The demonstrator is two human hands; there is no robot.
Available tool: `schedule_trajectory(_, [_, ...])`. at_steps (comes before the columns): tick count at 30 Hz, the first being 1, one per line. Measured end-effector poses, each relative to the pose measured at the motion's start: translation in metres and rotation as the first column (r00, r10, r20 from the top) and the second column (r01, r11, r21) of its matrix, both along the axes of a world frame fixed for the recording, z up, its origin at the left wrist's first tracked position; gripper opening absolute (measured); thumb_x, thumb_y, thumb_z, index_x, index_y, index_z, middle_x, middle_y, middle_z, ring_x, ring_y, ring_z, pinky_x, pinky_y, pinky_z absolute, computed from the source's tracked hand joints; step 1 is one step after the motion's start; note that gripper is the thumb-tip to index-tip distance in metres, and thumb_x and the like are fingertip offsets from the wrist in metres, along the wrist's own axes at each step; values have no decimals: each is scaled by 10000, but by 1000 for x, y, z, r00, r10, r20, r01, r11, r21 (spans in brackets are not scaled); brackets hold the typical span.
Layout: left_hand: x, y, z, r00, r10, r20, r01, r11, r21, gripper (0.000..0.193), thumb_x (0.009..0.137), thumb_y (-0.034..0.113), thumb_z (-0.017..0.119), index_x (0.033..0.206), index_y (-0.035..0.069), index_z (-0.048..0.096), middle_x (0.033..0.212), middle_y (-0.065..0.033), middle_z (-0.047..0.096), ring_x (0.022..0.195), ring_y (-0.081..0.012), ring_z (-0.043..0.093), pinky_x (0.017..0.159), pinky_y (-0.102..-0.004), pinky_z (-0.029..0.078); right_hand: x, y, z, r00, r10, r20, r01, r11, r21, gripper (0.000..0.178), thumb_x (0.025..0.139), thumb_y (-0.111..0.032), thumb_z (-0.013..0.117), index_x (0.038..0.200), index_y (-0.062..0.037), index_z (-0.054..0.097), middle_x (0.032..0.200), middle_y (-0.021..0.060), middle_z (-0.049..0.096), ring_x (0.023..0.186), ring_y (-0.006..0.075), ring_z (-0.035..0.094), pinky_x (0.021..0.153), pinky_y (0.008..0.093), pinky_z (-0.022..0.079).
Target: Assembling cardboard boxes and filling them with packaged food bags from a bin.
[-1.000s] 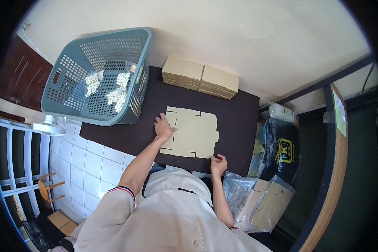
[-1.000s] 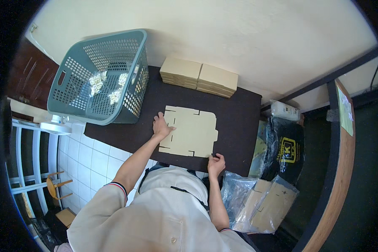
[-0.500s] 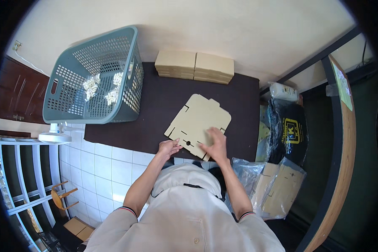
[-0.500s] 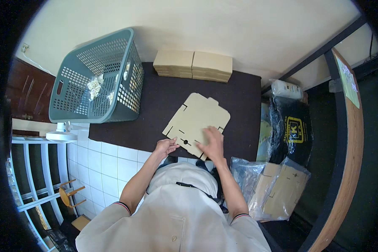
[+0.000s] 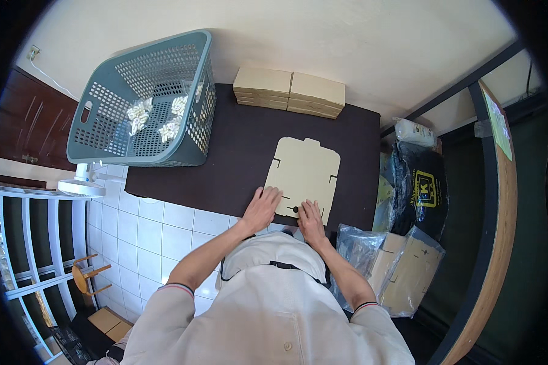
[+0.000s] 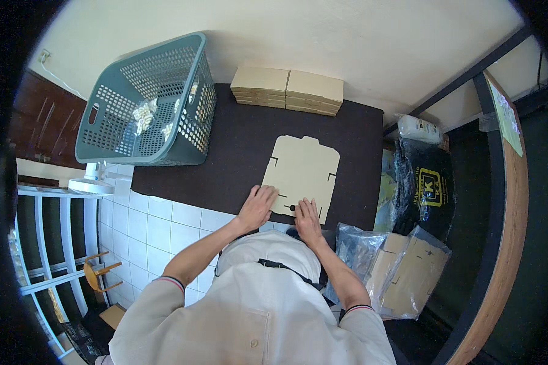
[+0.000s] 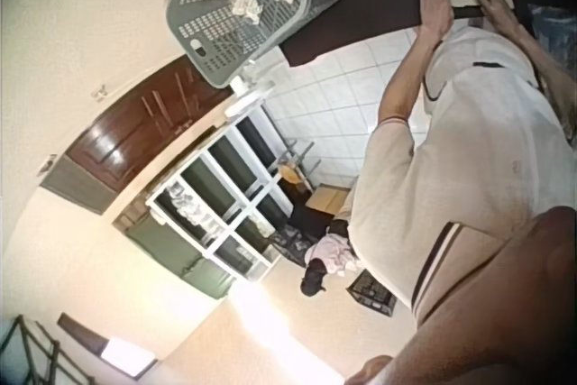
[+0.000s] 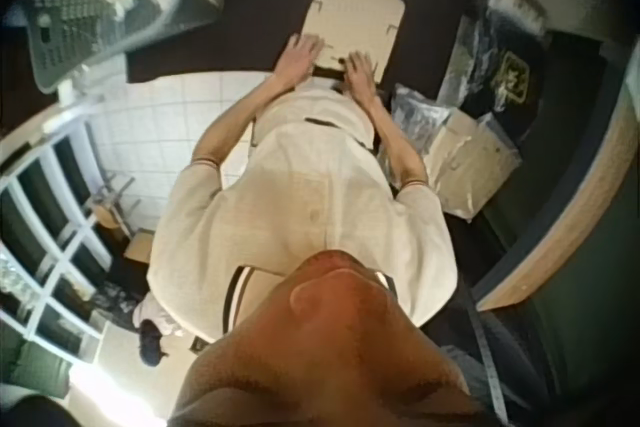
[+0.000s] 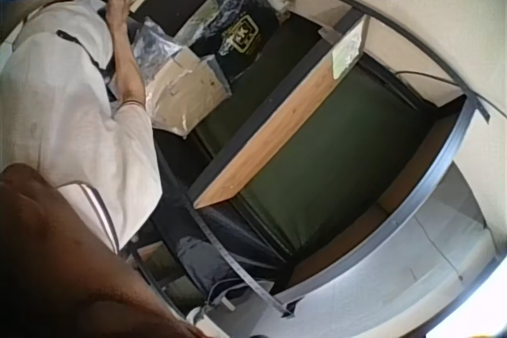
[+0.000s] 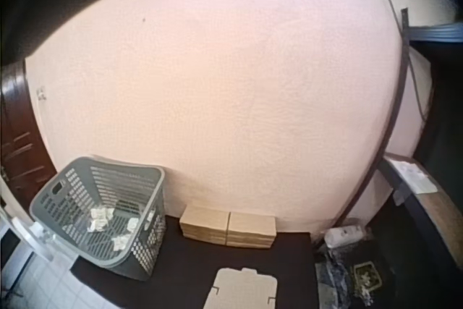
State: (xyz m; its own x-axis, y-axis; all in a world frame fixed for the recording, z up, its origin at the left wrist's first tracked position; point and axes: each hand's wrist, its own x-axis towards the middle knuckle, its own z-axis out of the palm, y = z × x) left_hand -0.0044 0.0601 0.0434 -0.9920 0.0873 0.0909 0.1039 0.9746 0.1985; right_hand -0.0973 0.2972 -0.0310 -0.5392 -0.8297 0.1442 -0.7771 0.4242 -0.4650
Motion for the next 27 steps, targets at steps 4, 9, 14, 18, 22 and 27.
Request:
schedule_trajectory(4, [-12,-4,-37,955,-214,204,229,972,-54,632,831,263,766,1354,-58,614,1327,-181,595,1314,-335,510,1173,-502,347,-5,5,-2,999,31,-38,-32,999,-25,485,846,-20,728,1309,81,628,1416,266,582,1412,452,500,1249,588,341])
schedule_trajectory(9, [-7,7,-53,975,-223,10,214,920,-328,431,948,187,559,1285,-63,655,1224,-154,633,1225,-302,561,1134,-462,385,-3,9,10,998,-35,-57,32,999,-38,455,860,-38,719,1295,66,636,1338,260,622,1325,430,559,1206,563,391])
schedule_trajectory(14, [-17,5,-53,985,-175,-12,171,976,-138,372,919,145,585,1224,-50,670,1184,-166,644,1204,-310,573,1127,-446,402,-15,24,18,991,-130,15,131,990,-52,455,827,27,708,1278,49,650,1253,234,659,1240,415,599,1098,532,463])
schedule_trajectory(18, [-29,-8,-49,1000,-12,-8,14,932,362,255,863,67,686,1104,-7,724,991,-184,721,1071,-348,655,1049,-427,477,-52,17,57,949,-135,285,161,984,-72,449,818,68,739,1261,20,681,1057,208,744,992,359,724,919,480,573])
schedule_trajectory(22, [-58,-24,-43,974,89,209,-209,709,674,286,787,177,882,923,-43,761,830,-217,759,818,-398,749,811,-470,589,-94,15,32,837,-157,524,282,945,-167,260,814,-90,886,985,52,751,807,189,747,684,232,725,681,413,580])
schedule_trajectory(27, [-82,-45,-51,924,160,348,-350,722,597,415,695,343,962,893,13,810,850,-226,762,855,-402,755,829,-481,580,-117,3,26,814,-342,470,281,939,198,336,727,-178,962,885,39,760,744,120,734,689,218,698,663,376,546])
